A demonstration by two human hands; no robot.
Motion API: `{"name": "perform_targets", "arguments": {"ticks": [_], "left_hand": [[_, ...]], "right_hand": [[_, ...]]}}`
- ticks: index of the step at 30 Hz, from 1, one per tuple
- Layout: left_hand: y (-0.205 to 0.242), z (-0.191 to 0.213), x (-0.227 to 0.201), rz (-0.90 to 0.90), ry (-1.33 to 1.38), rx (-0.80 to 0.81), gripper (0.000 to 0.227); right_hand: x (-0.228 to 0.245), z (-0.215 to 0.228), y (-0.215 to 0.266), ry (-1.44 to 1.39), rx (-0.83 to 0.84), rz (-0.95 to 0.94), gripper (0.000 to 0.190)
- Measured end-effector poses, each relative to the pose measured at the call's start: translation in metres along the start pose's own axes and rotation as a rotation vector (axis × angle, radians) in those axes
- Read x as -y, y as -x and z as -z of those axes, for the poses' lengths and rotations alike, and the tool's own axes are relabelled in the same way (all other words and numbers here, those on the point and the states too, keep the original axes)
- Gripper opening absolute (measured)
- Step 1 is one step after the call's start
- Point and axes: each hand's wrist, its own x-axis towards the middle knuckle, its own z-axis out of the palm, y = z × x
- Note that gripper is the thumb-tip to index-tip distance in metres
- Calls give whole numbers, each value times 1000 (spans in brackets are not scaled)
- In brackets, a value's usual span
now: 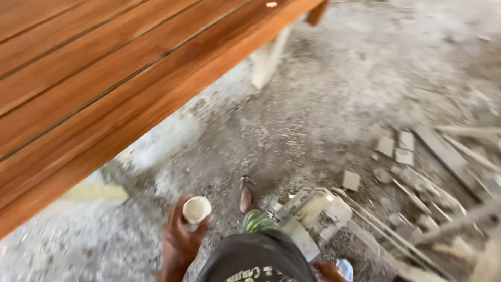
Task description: Applying wood filler to gaps in a wooden bench using fingers.
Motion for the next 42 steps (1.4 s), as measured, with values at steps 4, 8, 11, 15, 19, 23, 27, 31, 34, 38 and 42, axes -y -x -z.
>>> {"name": "perform_targets", "arguments": {"ticks": [4, 8, 11, 15, 19, 23, 27, 31, 34, 38, 42], "left_hand": [[-42, -7, 5, -35, -9, -42, 67], [-83, 5, -16, 197, -55, -80, 68], [-139, 15, -20, 135, -6, -288, 63], [-166, 28, 5, 157, -3, -410, 66], [-231, 49, 36, 33, -49, -487, 69], [-296, 74, 43, 42, -14, -477, 67], [-342, 90, 41, 8, -2, -448, 69], [-367, 98, 36, 63, 30, -420, 71], [-369, 95, 32, 147, 88, -443, 69], [-365, 80, 15, 208, 67, -517, 69], [-364, 55, 6, 255, 52, -573, 70]], "right_hand": [[-168, -1, -122, 221, -14, 78, 64], [-327, 48, -233, 377, -8, 175, 74], [-422, 225, -280, -1211, -303, -359, 35], [-449, 361, -293, -1139, -444, -364, 32], [-427, 511, -311, -1264, -777, -414, 29], [-411, 547, -349, -1129, -1007, -238, 26], [-408, 601, -368, -960, -1099, -41, 24], [-418, 634, -384, -811, -1113, -30, 22], [-434, 643, -399, -861, -1030, -32, 23], [-462, 639, -423, -822, -928, -47, 30], [-492, 633, -442, -724, -728, -161, 56]]}}
